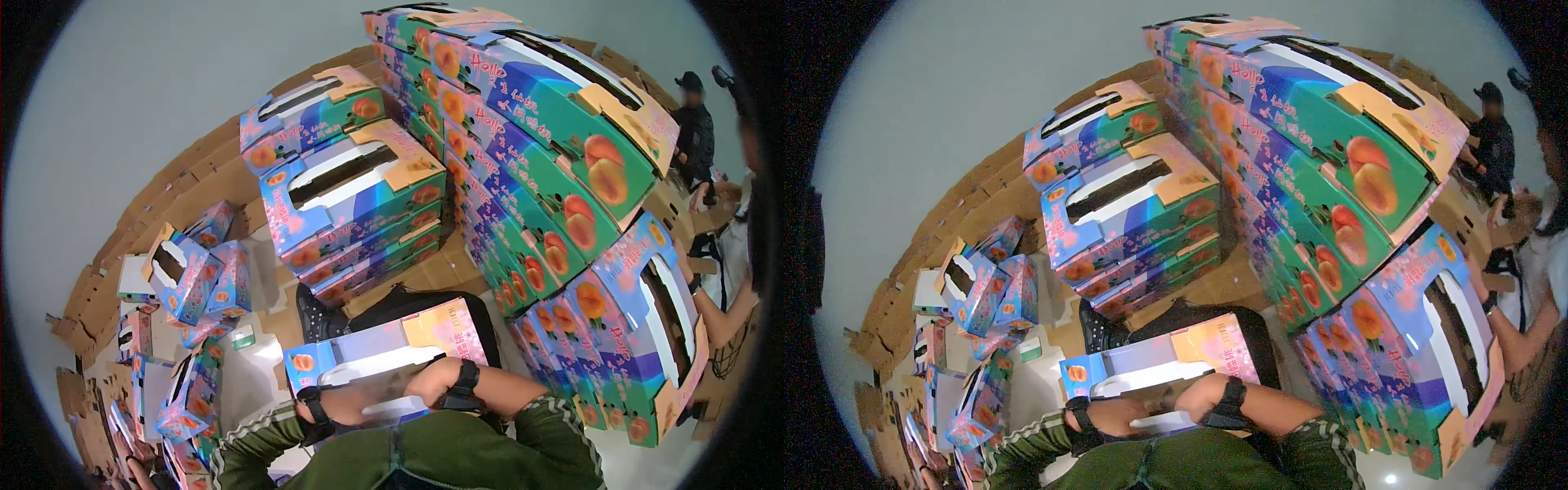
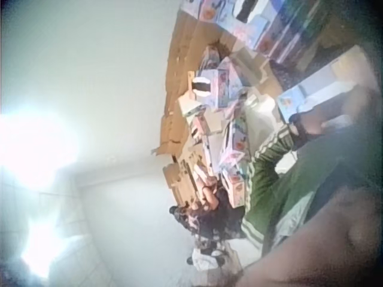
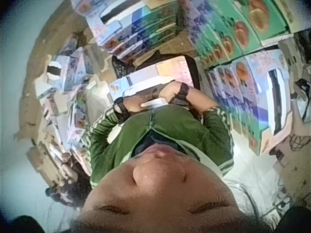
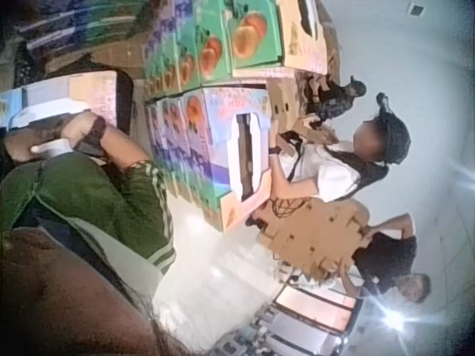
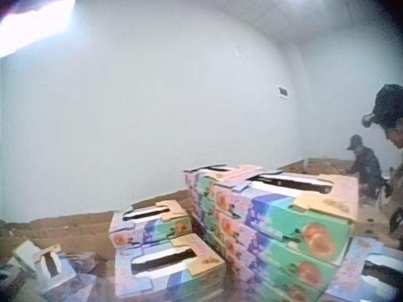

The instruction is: The person is stacking and organizing cardboard peach boxes in a packaging area.

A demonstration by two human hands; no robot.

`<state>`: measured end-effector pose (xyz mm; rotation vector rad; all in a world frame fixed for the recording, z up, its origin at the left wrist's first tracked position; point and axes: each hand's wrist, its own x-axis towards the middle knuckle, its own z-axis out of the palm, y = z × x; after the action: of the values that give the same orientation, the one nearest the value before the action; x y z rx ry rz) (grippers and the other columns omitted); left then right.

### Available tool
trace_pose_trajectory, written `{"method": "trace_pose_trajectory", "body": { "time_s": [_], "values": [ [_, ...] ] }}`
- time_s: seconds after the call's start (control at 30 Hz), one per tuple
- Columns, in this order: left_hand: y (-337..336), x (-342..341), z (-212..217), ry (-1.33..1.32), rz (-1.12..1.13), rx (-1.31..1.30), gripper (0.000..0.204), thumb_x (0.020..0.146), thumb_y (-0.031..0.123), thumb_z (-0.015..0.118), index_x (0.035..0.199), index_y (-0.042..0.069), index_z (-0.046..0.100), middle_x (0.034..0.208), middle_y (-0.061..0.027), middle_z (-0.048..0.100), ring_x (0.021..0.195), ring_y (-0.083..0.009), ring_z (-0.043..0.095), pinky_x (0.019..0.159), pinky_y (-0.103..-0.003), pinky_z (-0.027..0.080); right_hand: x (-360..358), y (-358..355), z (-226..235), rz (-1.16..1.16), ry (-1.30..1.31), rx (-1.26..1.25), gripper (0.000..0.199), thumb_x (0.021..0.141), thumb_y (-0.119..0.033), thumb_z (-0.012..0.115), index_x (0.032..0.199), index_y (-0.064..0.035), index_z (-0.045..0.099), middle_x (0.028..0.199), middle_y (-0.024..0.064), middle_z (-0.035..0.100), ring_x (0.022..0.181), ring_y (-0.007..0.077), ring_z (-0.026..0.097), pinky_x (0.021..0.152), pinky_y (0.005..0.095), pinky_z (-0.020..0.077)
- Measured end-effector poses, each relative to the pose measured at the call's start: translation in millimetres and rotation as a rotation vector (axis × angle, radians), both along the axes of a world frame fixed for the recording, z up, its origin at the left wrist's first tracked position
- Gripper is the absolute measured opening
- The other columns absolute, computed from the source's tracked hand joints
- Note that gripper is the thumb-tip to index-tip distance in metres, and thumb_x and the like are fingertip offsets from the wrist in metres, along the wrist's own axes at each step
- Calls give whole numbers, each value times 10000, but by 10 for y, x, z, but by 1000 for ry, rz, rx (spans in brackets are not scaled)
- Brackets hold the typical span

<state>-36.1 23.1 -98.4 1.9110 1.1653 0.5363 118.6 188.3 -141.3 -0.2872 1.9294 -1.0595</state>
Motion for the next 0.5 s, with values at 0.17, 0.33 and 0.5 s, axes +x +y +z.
{"method": "trace_pose_trajectory", "body": {
  "time_s": [0.17, 0.33, 0.5],
  "values": [
    [-118, -97, -480, -84, -79, -620, 479, 896, 258, 642, 1285, -6, 548, 1234, -252, 579, 1185, -344, 540, 997, -423, 419, 41, -69, -268, 26, 142, -16, 531, 642, -119, 762, 1138, 4, 618, 1056, 193, 671, 976, 303, 640, 827, 399, 483],
    [-260, -157, -1022, -232, -138, -683, 619, 886, 258, 654, 1413, 18, 434, 1520, -206, 307, 1425, -284, 235, 1174, -403, 162, 51, -96, -322, 34, 176, -40, 500, 652, -119, 745, 1122, 3, 624, 1038, 195, 673, 957, 307, 642, 814, 401, 484],
    [-85, -141, -694, -250, -258, -767, 685, 830, 281, 697, 1418, 47, 435, 1476, -206, 390, 1396, -308, 319, 1152, -407, 239, 74, -85, -321, 16, 197, -54, 470, 663, -119, 727, 1106, 2, 629, 1020, 196, 675, 938, 310, 644, 801, 404, 485]
  ]
}}
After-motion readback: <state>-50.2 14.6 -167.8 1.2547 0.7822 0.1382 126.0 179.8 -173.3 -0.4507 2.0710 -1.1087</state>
